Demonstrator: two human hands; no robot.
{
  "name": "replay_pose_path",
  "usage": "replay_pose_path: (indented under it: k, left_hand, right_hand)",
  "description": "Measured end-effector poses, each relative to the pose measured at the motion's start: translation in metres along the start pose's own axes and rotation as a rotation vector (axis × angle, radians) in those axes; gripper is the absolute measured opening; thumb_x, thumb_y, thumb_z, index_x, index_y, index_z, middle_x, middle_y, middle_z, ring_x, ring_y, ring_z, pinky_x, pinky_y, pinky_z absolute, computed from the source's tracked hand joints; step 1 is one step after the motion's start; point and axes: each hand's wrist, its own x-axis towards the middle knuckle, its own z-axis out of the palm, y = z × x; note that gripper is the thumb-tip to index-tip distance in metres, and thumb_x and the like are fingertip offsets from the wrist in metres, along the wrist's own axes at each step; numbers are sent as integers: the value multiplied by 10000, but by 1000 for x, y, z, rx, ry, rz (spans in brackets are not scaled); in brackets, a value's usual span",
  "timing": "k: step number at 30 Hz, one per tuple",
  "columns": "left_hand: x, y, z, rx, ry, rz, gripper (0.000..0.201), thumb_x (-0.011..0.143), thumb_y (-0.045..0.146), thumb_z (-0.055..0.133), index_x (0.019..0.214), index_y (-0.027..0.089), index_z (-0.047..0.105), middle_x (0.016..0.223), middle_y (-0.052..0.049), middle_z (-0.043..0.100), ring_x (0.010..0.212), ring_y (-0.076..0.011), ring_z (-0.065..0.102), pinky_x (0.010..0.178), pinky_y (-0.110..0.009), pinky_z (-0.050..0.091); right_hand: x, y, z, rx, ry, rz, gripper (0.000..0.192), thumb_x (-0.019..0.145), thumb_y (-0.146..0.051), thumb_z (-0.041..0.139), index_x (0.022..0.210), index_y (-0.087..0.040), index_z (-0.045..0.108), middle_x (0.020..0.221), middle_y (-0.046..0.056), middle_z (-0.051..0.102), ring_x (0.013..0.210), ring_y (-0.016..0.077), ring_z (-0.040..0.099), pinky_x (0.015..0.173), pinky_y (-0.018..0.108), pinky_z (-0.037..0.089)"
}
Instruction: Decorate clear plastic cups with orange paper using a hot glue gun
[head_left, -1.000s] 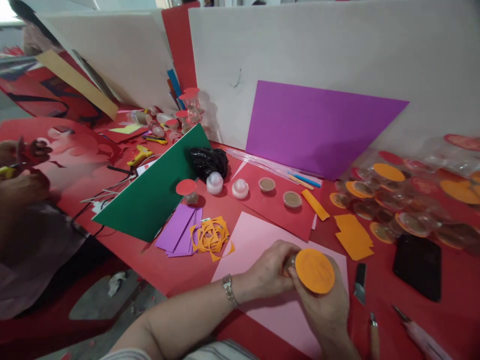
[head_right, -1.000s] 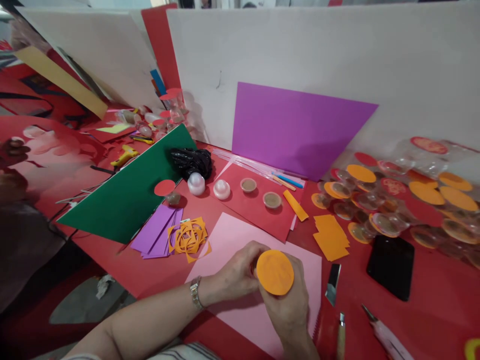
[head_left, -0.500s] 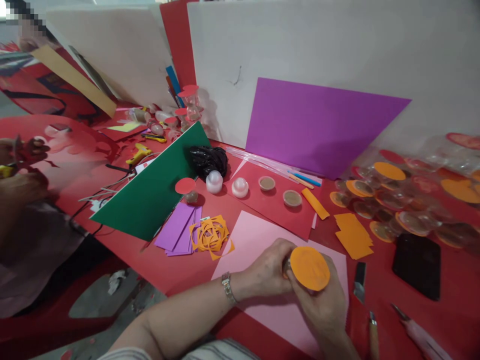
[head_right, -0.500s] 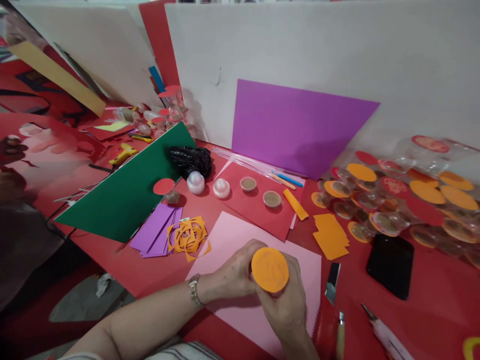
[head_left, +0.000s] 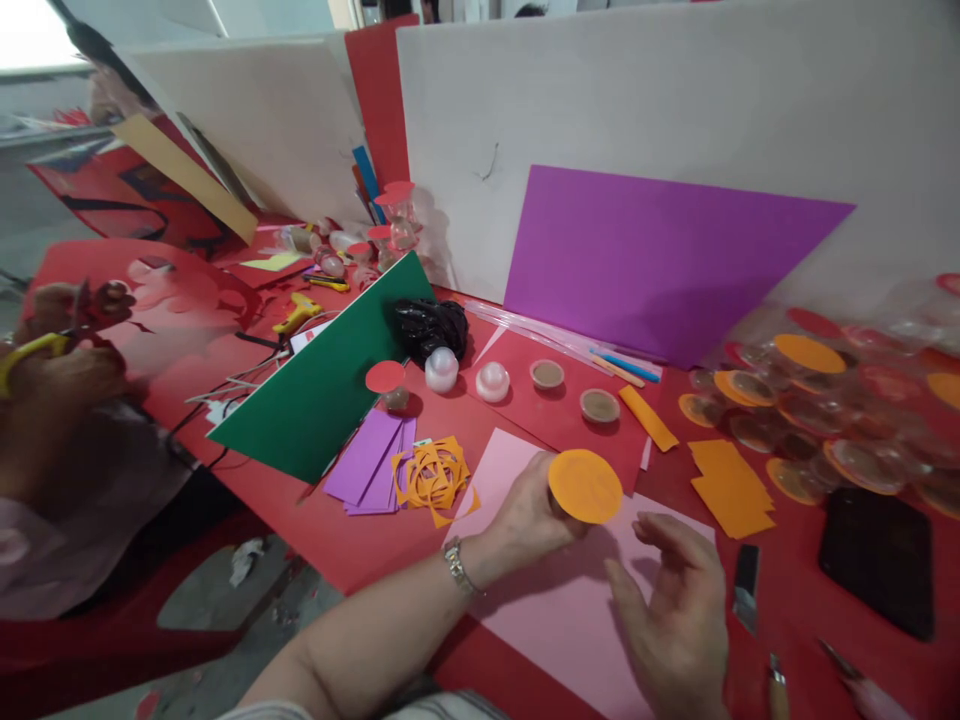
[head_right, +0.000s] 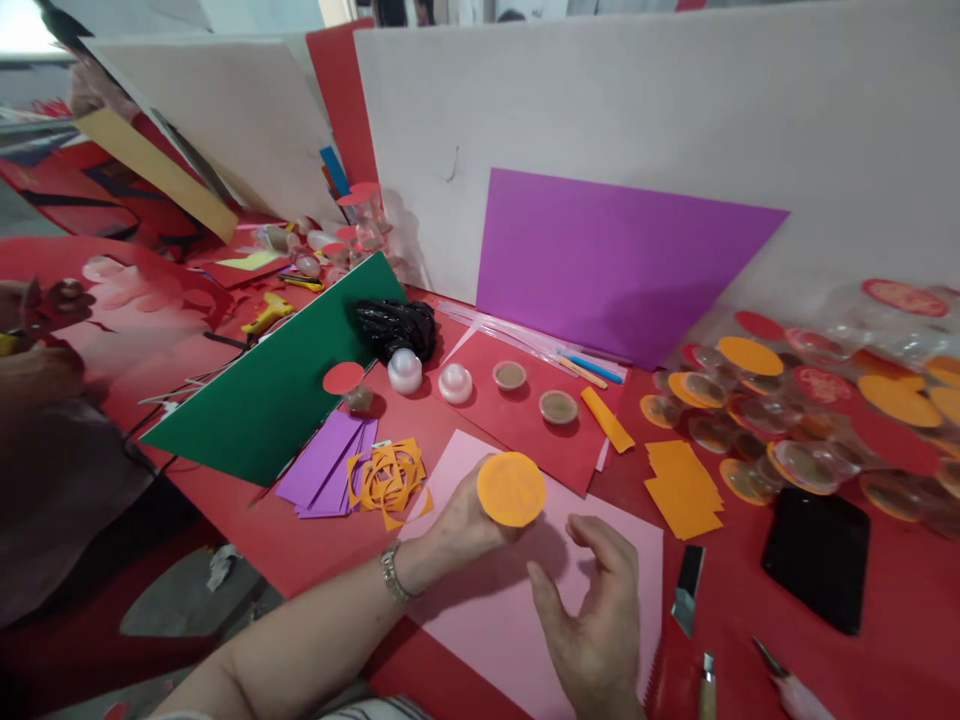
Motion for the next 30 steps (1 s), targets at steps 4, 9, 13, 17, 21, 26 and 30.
replay_pose_path:
  k: [4,9,13,17,21,26,30]
  left_hand:
    - [6,-2,-2,72,-23,10,227,695,219,777,863,195,627,727,22,609,707,-157,560,657,-278,519]
    - [1,2,-4,100,-17,21,232,669,194,757,851,199,614,775,3,612,755,-179,566,691,-300,514]
    - [-3,10,-5,99,-53,56,226,645,190,742,803,196,581,816,-10,598,753,-171,536,670,-292,478]
    - [-3,12,-2,90,-106,98,199,649,181,720,757,197,555,763,10,579,703,-147,505,653,-273,448]
    - [-1,6,2,101,-99,108,214,632,138,721,764,190,560,764,15,596,695,-137,513,665,-264,448]
    - [-3,1,2,89,-63,110,258,628,150,752,830,182,596,841,0,631,753,-155,556,706,-272,473]
    - [-6,3,0,76,-51,95,342,635,198,812,915,177,618,955,-24,668,819,-169,584,760,-285,506]
  right_hand:
    - [4,-12,-3,34,-10,-297,186,872,-177,690,848,-245,518,826,-1,558,808,160,601,672,286,525]
    - [3,-16,-9,28,-58,-438,408,810,63,603,711,-250,361,664,-55,484,633,114,547,593,272,515]
    - [2,-15,-8,21,-27,-433,409,806,59,594,709,-255,351,660,-57,461,597,112,525,555,275,507]
    - [6,-20,-5,4,-55,-489,413,795,81,585,713,-247,346,666,-57,452,598,90,517,575,248,520]
    - [7,-23,-3,-14,-76,-511,411,807,77,585,721,-249,350,654,-62,438,582,84,501,577,236,515]
    - [5,-23,-1,-4,-93,-507,414,813,81,590,717,-252,364,658,-58,444,592,93,511,581,239,504]
    - [5,-23,1,24,-88,-497,426,813,110,592,706,-240,373,646,-55,433,600,89,462,575,223,448]
